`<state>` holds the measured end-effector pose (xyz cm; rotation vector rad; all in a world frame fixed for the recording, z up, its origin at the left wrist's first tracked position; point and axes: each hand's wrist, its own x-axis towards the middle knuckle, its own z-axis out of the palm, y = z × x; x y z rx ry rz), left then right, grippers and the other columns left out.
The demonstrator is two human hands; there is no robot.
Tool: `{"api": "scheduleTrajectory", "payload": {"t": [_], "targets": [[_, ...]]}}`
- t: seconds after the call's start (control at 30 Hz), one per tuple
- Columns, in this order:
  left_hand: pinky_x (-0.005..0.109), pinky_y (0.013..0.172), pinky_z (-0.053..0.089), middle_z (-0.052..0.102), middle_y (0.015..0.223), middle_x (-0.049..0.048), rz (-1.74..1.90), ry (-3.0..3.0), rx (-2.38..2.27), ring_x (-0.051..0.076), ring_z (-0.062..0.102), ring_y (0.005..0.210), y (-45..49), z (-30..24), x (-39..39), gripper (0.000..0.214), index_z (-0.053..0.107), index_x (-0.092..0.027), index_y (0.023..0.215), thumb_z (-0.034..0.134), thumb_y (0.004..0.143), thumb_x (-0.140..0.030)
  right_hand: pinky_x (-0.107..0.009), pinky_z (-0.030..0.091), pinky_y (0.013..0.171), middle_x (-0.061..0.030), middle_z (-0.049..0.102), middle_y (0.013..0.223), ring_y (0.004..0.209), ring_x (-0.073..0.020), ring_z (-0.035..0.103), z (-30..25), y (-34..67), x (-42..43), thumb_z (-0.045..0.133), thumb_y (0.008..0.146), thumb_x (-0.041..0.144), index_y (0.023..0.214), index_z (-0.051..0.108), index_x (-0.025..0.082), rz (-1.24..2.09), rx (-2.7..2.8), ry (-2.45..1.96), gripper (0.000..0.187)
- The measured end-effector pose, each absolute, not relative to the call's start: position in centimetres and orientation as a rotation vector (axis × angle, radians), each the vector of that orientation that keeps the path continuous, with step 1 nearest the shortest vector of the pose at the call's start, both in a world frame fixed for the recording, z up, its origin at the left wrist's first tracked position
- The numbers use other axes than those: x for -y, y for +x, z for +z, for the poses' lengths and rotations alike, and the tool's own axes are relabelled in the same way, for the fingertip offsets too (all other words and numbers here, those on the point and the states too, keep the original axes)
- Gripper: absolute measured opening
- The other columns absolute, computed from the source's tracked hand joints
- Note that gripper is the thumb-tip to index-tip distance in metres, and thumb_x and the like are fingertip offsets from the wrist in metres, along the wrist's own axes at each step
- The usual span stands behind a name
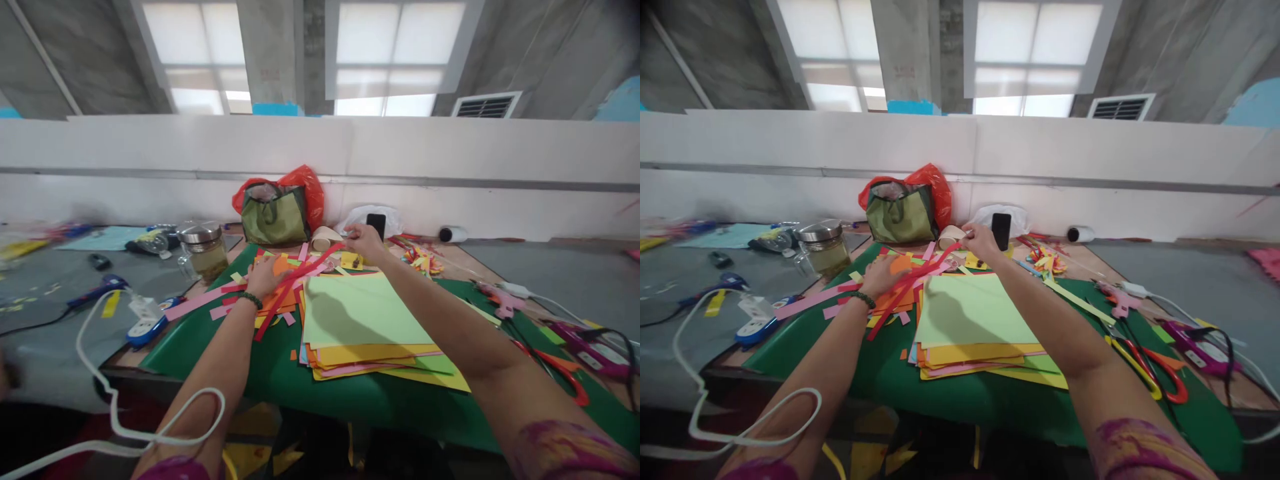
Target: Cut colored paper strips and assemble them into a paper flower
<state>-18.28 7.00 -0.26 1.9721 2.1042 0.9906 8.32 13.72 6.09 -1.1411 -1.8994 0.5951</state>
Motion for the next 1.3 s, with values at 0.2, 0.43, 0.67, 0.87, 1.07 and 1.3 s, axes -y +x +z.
{"api": "scheduleTrajectory", "payload": {"t": [0.2,0.43,0.67,0.87,1.07,1.3], "targets": [[0.043,0.107,0.034,0.052,0.137,0.0138,1.131,2.529,-1.404,0.029,0.046,0.127,-10.1,4.6,-3.9,0.077,0.043,-0.017,0.137,0.072,0.071,-0.046,-0.024,0.054,0.062,0.0005,0.068,0.073,0.067,-0.0141,0.066,9.3,10.7,-7.3,0.072,0.069,0.019,0.097,0.066,0.016,0.761,1.954,-0.863,0.03],[0.034,0.089,0.047,0.063,0.119,0.0103,0.699,2.708,-1.334,0.022,0.06,0.104,-4.9,7.3,-0.4,0.047,0.043,-0.016,0.139,0.038,0.092,-0.026,-0.027,0.055,0.062,0.0006,0.067,0.07,0.063,-0.0131,0.066,8.1,19.0,-3.3,0.076,0.064,0.023,0.092,0.062,0.016,0.932,1.703,-0.919,0.032],[0.029,0.055,0.047,0.062,0.097,0.0104,-0.321,2.998,-1.382,0.019,0.063,0.064,-3.6,2.1,1.3,0.054,0.028,-0.025,0.148,0.03,0.095,-0.017,-0.024,0.05,0.053,0.0,0.068,0.06,0.055,-0.0149,0.066,-1.6,23.4,-1.3,0.068,0.066,0.014,0.082,0.059,0.016,0.973,1.71,-1.499,0.019],[0.031,0.065,0.05,0.06,0.094,0.0102,-0.278,3.016,-1.264,0.022,0.062,0.079,-3.5,0.0,1.8,0.042,0.045,-0.022,0.136,0.043,0.094,-0.029,-0.022,0.045,0.053,0.0,0.071,0.066,0.062,-0.0156,0.066,-3.9,24.6,-0.1,0.067,0.067,0.014,0.081,0.059,0.018,0.928,1.768,-1.572,0.017],[0.039,0.09,0.049,0.055,0.127,0.0166,-0.115,3.077,-1.024,0.026,0.056,0.108,-0.9,0.7,2.2,0.047,0.048,-0.018,0.133,0.051,0.086,-0.013,-0.022,0.045,0.054,0.0011,0.07,0.066,0.061,-0.0147,0.065,-3.6,25.0,-0.2,0.069,0.067,0.012,0.087,0.059,0.018,0.939,1.81,-1.605,0.023],[0.031,0.07,0.052,0.059,0.101,0.0108,-0.205,2.987,-0.979,0.022,0.059,0.087,4.5,-0.5,1.3,0.035,0.052,-0.02,0.127,0.041,0.094,-0.025,-0.023,0.046,0.057,0.0008,0.069,0.068,0.063,-0.0151,0.065,-3.3,25.3,0.1,0.067,0.068,0.011,0.094,0.058,0.017,0.971,1.844,-1.599,0.028]]}}
